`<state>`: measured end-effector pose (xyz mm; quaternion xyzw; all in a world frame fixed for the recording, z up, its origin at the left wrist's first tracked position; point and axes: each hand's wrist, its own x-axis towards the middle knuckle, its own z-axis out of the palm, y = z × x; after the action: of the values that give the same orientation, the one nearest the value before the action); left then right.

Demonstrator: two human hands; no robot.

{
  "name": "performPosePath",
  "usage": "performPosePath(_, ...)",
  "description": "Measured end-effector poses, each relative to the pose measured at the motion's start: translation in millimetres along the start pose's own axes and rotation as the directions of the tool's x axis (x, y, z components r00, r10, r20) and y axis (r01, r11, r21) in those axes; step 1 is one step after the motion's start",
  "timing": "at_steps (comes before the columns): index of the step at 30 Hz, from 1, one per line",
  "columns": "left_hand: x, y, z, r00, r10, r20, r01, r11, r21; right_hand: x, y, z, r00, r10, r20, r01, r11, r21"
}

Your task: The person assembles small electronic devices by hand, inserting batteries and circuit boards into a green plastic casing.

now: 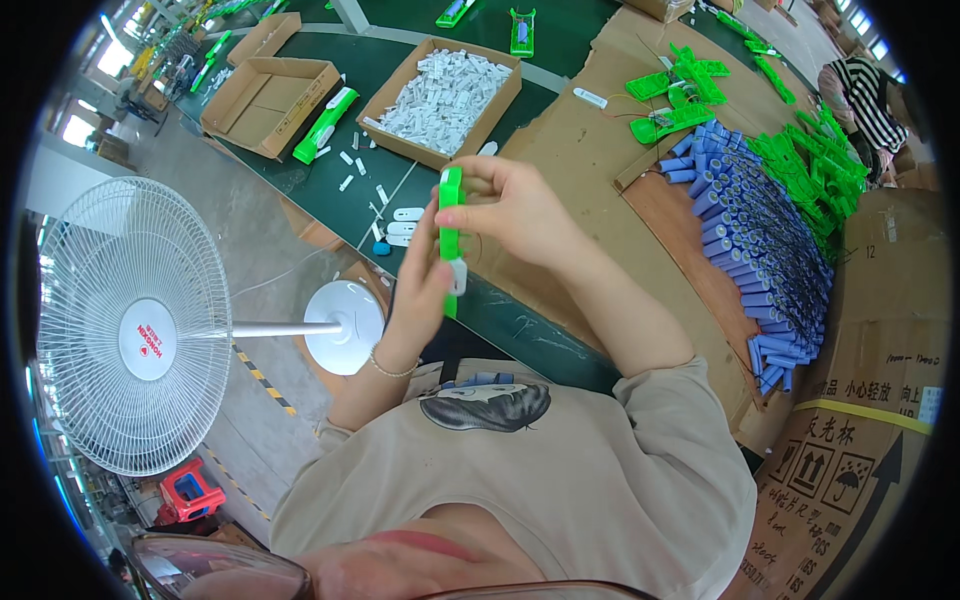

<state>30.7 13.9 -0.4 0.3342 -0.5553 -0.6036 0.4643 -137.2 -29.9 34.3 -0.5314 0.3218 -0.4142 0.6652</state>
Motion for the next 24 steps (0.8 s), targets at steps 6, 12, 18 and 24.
performPosePath(6,-5.0,-13.6,-1.0,0.982,0.191,-0.007,-0.175,0.912,0.37,-8.9,-3.4,9.3,0.96,-0.147,-0.239,0.047,0.924,-0.379)
performPosePath(12,-5.3,-6.4,-3.0,0.991,0.101,-0.087,-0.076,0.964,0.253,-14.0,-13.8,19.9,0.968,-0.036,-0.247,-0.107,0.836,-0.538)
performPosePath(18,-5.7,-2.8,1.0,0.965,0.249,-0.081,-0.189,0.877,0.441,-11.5,-8.7,24.3,0.98,-0.018,-0.199,-0.074,0.891,-0.448)
performPosePath(24,-8.4,-3.7,-0.8,0.972,0.216,-0.097,-0.146,0.87,0.471,-11.7,-3.6,22.2,0.986,-0.024,-0.162,-0.023,0.96,-0.281)
